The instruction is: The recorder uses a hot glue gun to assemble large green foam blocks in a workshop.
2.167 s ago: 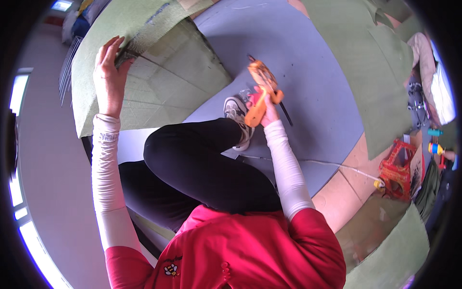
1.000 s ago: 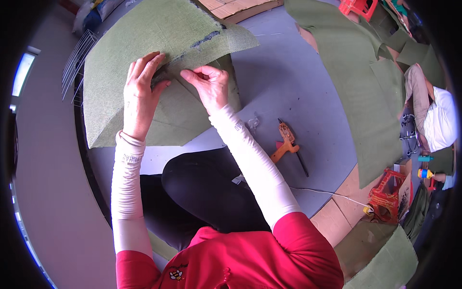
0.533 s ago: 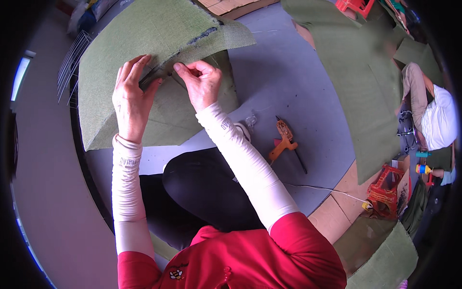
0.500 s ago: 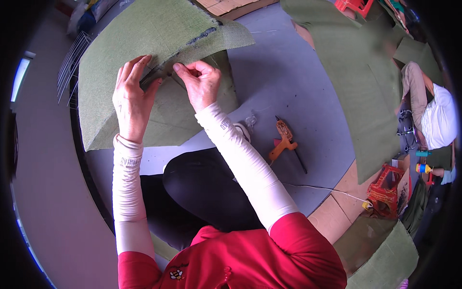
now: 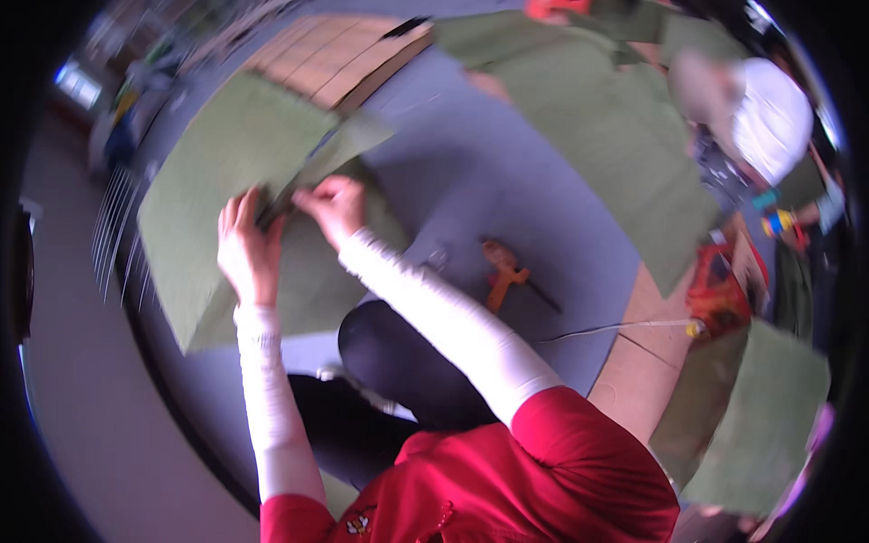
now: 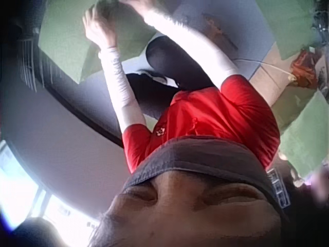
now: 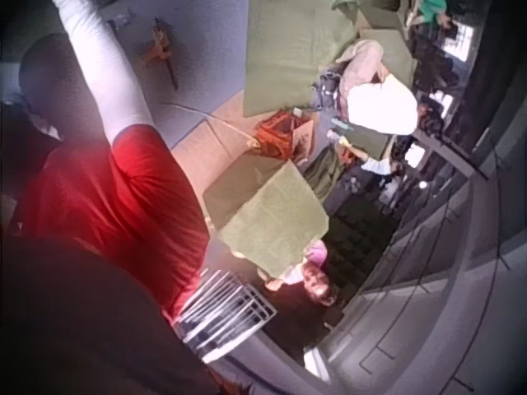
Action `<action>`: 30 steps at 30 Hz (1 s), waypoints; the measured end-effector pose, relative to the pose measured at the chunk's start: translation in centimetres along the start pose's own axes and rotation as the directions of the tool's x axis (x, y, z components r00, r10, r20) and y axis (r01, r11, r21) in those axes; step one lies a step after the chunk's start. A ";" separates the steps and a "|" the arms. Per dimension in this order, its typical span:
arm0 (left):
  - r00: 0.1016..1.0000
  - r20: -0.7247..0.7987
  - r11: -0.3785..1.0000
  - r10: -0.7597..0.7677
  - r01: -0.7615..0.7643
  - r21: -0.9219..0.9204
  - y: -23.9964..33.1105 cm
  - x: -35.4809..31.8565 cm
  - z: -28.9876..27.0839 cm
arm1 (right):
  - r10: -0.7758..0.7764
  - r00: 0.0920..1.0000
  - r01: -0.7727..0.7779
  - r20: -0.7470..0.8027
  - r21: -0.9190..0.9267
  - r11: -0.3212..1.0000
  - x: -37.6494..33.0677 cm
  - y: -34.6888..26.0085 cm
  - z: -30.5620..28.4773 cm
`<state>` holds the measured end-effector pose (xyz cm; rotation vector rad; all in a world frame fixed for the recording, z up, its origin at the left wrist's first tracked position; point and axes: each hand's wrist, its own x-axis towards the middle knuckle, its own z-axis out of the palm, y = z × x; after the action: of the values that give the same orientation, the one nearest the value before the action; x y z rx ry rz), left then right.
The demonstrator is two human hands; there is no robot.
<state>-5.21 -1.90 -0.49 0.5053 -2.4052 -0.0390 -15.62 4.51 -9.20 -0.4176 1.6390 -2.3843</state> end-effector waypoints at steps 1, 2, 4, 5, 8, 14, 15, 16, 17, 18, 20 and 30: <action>1.000 0.018 0.999 -0.011 0.012 -0.046 0.3 -0.2 0.8 | -0.001 1.000 0.001 -0.010 -0.005 1.000 0.3 1.3 -0.6; 1.000 0.022 1.000 -0.008 0.009 -0.019 -0.5 -0.6 0.3 | 0.007 0.998 -0.012 -0.067 -0.075 0.997 -0.2 1.4 0.4; 0.997 0.053 0.996 -0.058 0.061 -0.061 -0.6 -1.9 1.0 | -0.005 1.000 0.003 -0.019 -0.133 0.991 0.0 3.5 0.1; 1.000 0.024 0.999 -0.004 0.005 -0.040 -1.9 -2.6 1.5 | 0.022 0.999 -0.026 -0.025 -0.192 0.981 -0.3 3.1 0.5; 0.999 0.027 1.000 0.020 -0.020 -0.019 -3.5 -3.4 1.7 | -0.024 1.000 0.016 -0.018 -0.384 0.923 -0.5 2.6 0.4; 0.998 0.053 0.998 0.028 -0.031 0.053 -2.5 -2.2 1.3 | 0.032 0.999 -0.027 0.007 -0.351 0.936 1.5 2.8 0.0; 0.998 0.054 0.998 0.031 -0.034 0.056 -3.1 -2.2 1.5 | 0.017 0.999 -0.004 0.035 -0.352 0.936 1.3 3.1 0.5; 0.997 0.060 0.997 0.037 -0.041 0.058 -2.8 -2.1 1.3 | 0.011 0.998 0.013 0.061 -0.382 0.924 2.0 3.3 0.4; 0.997 0.065 0.997 0.042 -0.046 0.062 -2.5 -1.9 1.2 | 0.006 0.998 0.016 0.055 -0.379 0.925 2.3 3.6 0.3; 0.997 0.063 0.997 0.049 -0.053 0.061 -2.2 -1.8 1.1 | -0.012 0.999 0.030 0.050 -0.378 0.925 2.6 4.0 0.0; 0.996 0.073 0.997 0.042 -0.046 0.059 -2.6 -1.9 0.9 | -0.031 0.997 0.054 0.066 -0.374 0.926 2.5 4.2 0.5; 0.963 0.046 0.942 0.266 -0.270 0.201 -0.8 -1.8 -2.7 | -0.152 0.987 0.117 -0.051 -0.422 0.899 0.9 2.6 1.0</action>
<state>-2.01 -1.70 0.38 0.2649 -2.4881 0.3290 -16.10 2.40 -11.19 -0.5242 2.2378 -2.1517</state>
